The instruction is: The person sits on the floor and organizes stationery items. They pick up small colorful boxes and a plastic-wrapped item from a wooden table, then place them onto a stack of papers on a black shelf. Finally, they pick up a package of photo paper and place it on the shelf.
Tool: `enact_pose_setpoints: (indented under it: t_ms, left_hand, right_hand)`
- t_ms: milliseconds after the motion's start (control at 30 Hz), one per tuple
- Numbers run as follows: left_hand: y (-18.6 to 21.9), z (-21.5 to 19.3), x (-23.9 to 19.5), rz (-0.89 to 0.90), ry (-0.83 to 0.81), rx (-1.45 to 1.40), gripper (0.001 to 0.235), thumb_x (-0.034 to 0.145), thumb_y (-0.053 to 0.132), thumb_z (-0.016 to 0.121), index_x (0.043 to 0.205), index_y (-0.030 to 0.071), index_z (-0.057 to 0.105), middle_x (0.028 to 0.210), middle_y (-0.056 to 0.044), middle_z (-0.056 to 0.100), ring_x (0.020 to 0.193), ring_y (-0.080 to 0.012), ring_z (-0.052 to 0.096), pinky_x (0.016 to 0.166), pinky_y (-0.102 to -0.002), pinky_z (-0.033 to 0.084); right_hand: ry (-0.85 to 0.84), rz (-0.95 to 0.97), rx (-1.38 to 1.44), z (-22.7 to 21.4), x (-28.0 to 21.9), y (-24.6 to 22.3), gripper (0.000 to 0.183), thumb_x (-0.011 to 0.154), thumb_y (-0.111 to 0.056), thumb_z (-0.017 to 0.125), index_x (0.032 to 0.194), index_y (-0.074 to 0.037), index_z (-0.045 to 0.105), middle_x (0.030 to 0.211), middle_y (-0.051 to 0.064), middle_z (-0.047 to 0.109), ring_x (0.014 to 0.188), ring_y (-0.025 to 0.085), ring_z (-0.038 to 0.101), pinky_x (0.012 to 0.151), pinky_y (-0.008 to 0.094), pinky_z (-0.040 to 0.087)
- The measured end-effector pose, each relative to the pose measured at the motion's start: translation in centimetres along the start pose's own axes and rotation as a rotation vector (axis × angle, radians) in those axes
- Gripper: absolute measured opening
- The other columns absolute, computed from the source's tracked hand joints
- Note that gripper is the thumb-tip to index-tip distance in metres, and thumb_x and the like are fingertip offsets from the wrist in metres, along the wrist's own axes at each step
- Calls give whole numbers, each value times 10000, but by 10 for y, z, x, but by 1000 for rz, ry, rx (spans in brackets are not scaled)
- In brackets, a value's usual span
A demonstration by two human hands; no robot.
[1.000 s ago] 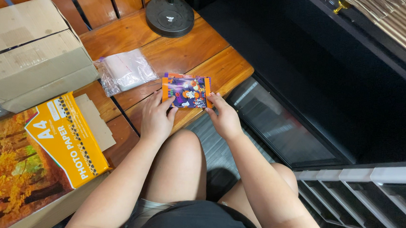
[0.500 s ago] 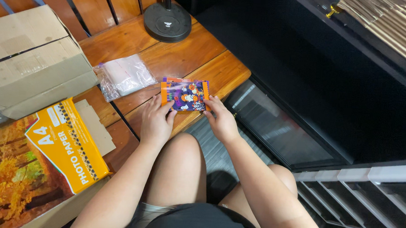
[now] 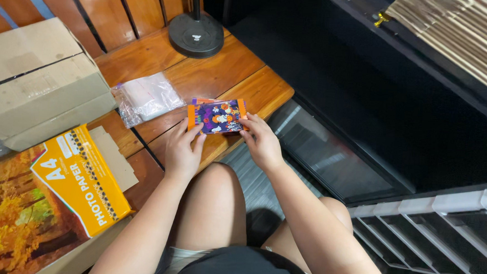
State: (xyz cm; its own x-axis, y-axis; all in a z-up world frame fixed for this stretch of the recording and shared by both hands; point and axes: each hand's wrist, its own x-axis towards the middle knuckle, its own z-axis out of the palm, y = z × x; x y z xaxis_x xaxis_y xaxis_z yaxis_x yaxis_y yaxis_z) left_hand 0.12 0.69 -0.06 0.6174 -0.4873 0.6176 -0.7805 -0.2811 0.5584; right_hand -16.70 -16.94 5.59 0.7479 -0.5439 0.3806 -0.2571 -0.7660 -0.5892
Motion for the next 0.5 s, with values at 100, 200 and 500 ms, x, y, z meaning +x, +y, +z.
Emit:
enact_pose_setpoints:
  t_ms: [100, 200, 500]
  left_hand:
    - [5, -12, 3, 10, 28, -63, 320, 959, 297, 744, 1273, 242, 754, 1349, -193, 667, 1202, -359, 669, 1032, -488, 507]
    - [24, -29, 16, 57, 67, -103, 314, 954, 274, 753, 1266, 233, 760, 1339, -210, 671, 1181, -376, 677, 998, -478, 522]
    - [97, -71, 74, 262, 113, -173, 270, 975, 215, 722, 1241, 199, 768, 1365, -232, 662, 1150, -413, 682, 979, -514, 530]
  right_hand:
    - [33, -49, 17, -12, 3, -11, 299, 1006, -283, 680, 1301, -252, 715, 1416, 75, 653, 1364, 347, 565, 1109, 489, 484]
    - [97, -65, 30, -31, 8, -26, 286, 1008, -294, 683, 1289, -262, 727, 1399, 62, 662, 1332, 337, 589, 1096, 478, 490]
    - [302, -247, -72, -120, 26, -61, 241, 1002, -258, 684, 1232, -246, 754, 1313, 58, 699, 1236, 335, 644, 1038, 467, 531]
